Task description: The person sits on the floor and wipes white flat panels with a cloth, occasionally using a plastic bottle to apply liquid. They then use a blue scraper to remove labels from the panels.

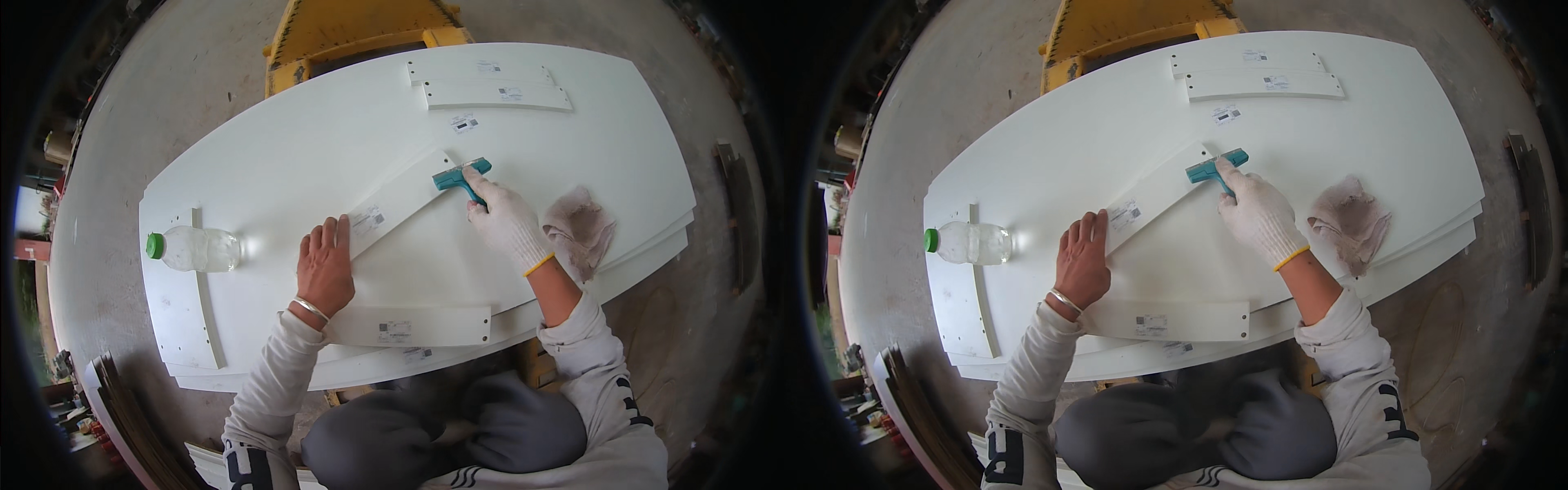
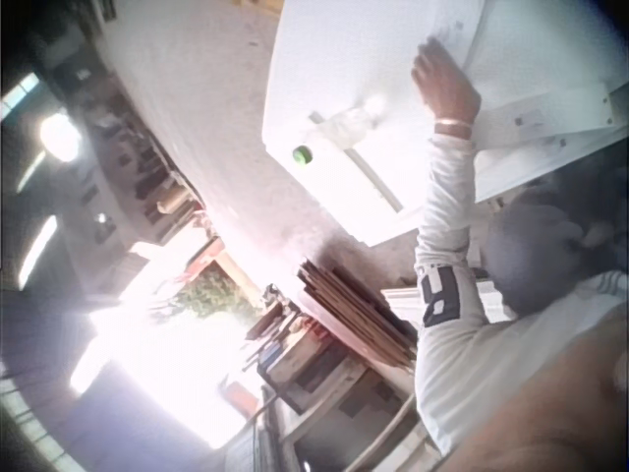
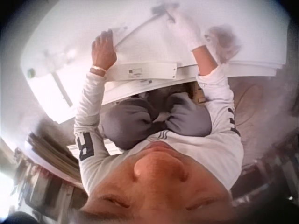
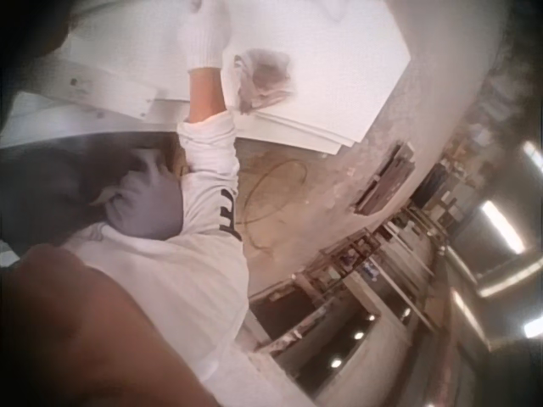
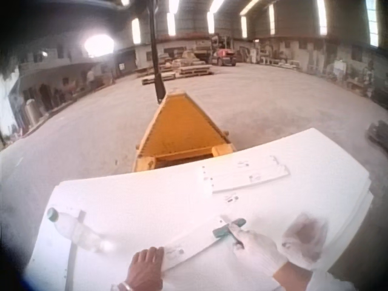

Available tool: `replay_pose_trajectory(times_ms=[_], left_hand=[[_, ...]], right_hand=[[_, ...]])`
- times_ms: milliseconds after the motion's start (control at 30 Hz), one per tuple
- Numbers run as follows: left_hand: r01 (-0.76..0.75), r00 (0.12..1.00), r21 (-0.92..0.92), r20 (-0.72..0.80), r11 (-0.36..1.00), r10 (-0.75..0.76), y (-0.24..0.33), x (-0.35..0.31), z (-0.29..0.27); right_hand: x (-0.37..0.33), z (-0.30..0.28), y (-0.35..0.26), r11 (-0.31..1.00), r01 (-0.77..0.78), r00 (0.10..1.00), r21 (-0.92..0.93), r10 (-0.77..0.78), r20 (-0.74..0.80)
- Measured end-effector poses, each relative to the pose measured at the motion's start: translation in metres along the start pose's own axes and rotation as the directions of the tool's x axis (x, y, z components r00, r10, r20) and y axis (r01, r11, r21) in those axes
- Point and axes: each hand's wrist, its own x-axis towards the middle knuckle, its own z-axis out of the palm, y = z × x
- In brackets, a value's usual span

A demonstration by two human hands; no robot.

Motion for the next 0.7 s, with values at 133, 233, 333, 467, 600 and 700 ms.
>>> replay_pose_trajectory(times_ms=[133,233,333,467,600,700], left_hand=[[0.033,0.998,-0.045,0.048,0.998,-0.031,0.013,-0.006,-0.009],[-0.078,0.997,-0.120,-0.024,0.990,0.076,0.042,0.003,0.015],[-0.003,0.996,-0.180,-0.089,0.984,-0.013,0.053,0.011,0.029],[0.014,0.988,-0.210,-0.147,0.978,-0.046,0.054,0.012,0.036],[0.013,0.984,-0.222,-0.169,0.975,-0.052,0.055,0.013,0.036],[-0.017,0.978,-0.234,-0.204,0.972,-0.033,0.055,0.012,0.038]], right_hand=[[-0.040,0.026,-0.015,0.998,0.001,0.998,-0.070,0.003,0.063],[-0.068,0.036,-0.024,1.000,0.017,0.996,-0.022,-0.015,0.092],[-0.100,0.045,-0.008,0.997,0.077,0.993,0.029,-0.080,0.091],[-0.111,0.047,0.000,0.995,0.080,0.997,0.053,-0.080,-0.005],[-0.104,0.042,-0.013,0.997,0.081,0.996,-0.014,-0.081,0.035],[-0.102,0.046,-0.019,0.994,0.073,0.994,-0.081,-0.066,0.082]])
